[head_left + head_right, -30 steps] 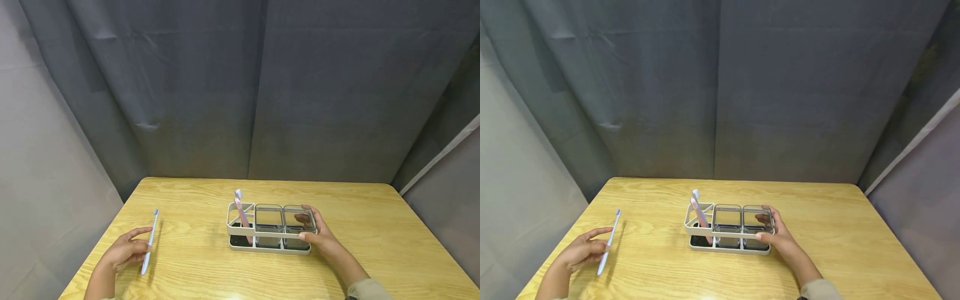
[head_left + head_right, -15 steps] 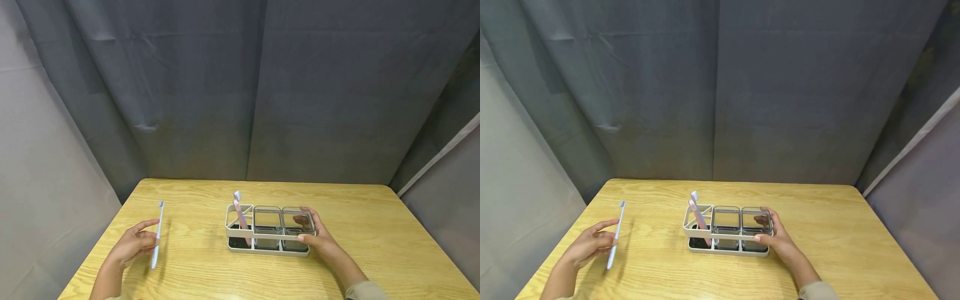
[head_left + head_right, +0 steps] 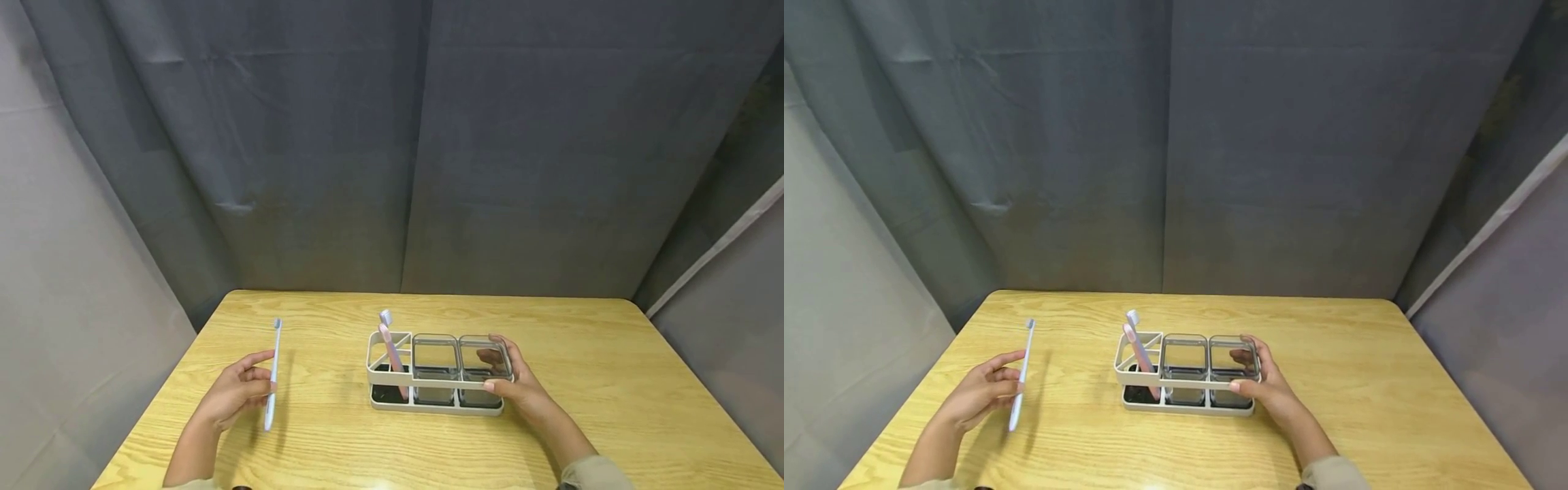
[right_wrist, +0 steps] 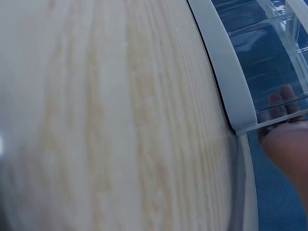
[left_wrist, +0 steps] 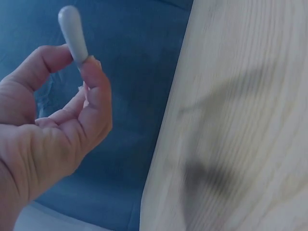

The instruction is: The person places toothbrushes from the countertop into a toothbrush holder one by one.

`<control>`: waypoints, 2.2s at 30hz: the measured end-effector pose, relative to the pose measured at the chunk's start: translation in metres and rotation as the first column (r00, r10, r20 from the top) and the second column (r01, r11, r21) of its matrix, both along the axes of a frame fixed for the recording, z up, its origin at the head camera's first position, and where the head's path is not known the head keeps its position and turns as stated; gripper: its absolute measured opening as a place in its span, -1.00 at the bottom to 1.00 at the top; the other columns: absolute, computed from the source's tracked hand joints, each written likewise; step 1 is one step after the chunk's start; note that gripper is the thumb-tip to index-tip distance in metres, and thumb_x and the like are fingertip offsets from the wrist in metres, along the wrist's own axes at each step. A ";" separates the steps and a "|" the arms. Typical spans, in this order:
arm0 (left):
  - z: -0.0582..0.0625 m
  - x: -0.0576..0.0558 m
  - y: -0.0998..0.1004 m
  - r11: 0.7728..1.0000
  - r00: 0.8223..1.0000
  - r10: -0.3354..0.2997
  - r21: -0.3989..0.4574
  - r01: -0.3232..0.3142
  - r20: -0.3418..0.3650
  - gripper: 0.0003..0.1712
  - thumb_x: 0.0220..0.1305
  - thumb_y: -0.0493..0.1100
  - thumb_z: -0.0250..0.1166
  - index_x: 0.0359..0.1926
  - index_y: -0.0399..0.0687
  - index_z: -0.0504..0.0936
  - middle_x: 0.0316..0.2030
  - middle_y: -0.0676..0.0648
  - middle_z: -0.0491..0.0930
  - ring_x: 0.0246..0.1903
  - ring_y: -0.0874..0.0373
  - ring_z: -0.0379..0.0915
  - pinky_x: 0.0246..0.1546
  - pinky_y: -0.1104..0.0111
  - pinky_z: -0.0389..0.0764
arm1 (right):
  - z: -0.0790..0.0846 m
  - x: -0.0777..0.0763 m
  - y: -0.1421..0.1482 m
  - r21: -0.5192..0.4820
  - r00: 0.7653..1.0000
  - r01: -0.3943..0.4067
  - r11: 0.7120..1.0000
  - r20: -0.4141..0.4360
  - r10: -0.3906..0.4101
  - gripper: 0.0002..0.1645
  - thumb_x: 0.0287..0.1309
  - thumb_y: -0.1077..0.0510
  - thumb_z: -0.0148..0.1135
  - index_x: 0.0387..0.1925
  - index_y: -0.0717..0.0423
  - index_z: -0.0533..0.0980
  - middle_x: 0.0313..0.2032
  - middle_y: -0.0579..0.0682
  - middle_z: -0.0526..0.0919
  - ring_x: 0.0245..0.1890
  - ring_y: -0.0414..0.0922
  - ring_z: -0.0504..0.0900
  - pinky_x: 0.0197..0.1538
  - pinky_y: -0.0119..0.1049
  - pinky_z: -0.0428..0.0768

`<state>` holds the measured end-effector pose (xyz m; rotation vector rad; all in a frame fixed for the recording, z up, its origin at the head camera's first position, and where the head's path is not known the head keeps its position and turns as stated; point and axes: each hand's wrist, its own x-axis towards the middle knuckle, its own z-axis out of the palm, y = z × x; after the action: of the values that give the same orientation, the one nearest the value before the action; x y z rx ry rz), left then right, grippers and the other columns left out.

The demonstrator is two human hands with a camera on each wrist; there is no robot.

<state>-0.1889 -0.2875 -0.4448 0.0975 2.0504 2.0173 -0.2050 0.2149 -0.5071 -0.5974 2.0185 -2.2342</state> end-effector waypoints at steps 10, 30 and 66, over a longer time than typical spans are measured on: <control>0.006 -0.001 0.025 0.998 0.999 0.024 0.056 -0.022 -0.032 -0.26 0.06 -0.51 0.19 0.29 -0.32 0.16 -0.20 -0.21 0.33 -0.44 0.13 0.39 -0.38 0.34 0.50 | 0.000 -0.001 0.002 0.028 1.000 -0.017 0.999 0.002 0.017 -0.04 -0.01 0.37 0.18 0.36 0.12 -0.09 0.19 0.43 0.12 0.18 0.20 0.15 0.05 -0.27 0.41; 0.020 -0.001 0.068 0.996 0.995 0.052 0.072 -0.047 -0.082 -0.32 0.04 -0.48 0.18 0.24 -0.33 0.23 -0.31 -0.16 0.36 -0.41 0.09 0.40 -0.43 0.34 0.52 | 0.003 -0.003 0.000 0.033 1.000 -0.004 0.999 0.003 0.004 -0.04 -0.01 0.38 0.18 0.36 0.12 -0.09 0.19 0.41 0.14 0.19 0.22 0.14 0.07 -0.28 0.39; 0.028 0.014 0.123 0.931 0.948 0.285 0.275 -0.239 -0.142 -0.62 0.12 -0.46 0.25 -0.02 -0.25 0.41 -0.31 -0.16 0.40 -0.35 0.09 0.46 -0.24 0.14 0.58 | 0.001 -0.004 -0.009 0.020 1.000 -0.007 1.000 0.006 0.007 -0.02 -0.04 0.36 0.21 0.36 0.12 -0.06 0.19 0.38 0.17 0.20 0.14 0.18 0.16 -0.25 0.27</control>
<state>-0.1751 -0.1645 -0.4170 0.0573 1.9838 2.5183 -0.2087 0.2054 -0.5058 -0.5937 2.0303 -2.2068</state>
